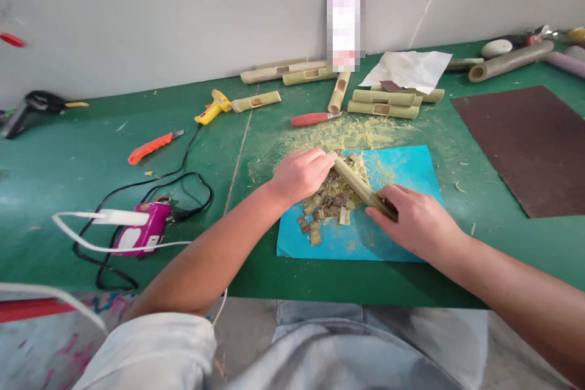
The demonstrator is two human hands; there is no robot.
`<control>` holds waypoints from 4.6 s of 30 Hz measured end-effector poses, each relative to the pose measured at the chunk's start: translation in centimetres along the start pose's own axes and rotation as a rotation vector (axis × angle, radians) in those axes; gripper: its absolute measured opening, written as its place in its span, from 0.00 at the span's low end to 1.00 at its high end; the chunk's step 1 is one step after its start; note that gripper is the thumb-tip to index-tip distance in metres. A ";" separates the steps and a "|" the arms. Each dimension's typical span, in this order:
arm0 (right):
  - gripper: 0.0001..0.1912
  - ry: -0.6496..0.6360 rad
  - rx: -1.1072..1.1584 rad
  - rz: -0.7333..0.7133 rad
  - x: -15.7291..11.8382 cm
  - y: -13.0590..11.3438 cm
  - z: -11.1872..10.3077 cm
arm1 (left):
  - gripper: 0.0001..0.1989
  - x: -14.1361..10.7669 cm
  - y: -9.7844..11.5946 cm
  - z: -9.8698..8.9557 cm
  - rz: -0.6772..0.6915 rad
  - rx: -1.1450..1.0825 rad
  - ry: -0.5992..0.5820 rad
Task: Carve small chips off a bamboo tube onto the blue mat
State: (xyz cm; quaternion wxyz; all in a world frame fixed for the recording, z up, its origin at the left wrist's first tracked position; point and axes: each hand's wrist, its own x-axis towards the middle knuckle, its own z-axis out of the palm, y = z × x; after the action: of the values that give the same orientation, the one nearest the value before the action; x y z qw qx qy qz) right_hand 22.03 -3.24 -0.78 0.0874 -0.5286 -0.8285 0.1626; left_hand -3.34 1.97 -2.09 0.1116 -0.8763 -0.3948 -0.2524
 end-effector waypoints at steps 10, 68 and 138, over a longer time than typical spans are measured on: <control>0.12 -0.014 0.034 0.016 0.0 0.1 0.0 | 0.11 0.2 1.1 0.1 0.050 -0.089 -0.006; 0.14 -0.024 0.061 0.035 0.3 0.1 -0.2 | 0.13 0.7 1.9 -0.6 0.090 -0.112 -0.103; 0.20 0.165 -0.042 -0.106 -0.1 0.0 -0.8 | 0.08 0.4 0.6 -0.1 -0.176 -0.249 0.168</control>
State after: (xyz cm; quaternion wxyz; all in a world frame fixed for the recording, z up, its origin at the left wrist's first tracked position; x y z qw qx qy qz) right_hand 22.31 -3.15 -0.07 0.1527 -0.4972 -0.8487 0.0961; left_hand -2.74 1.81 -1.84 0.0124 -0.8214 -0.4249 -0.3804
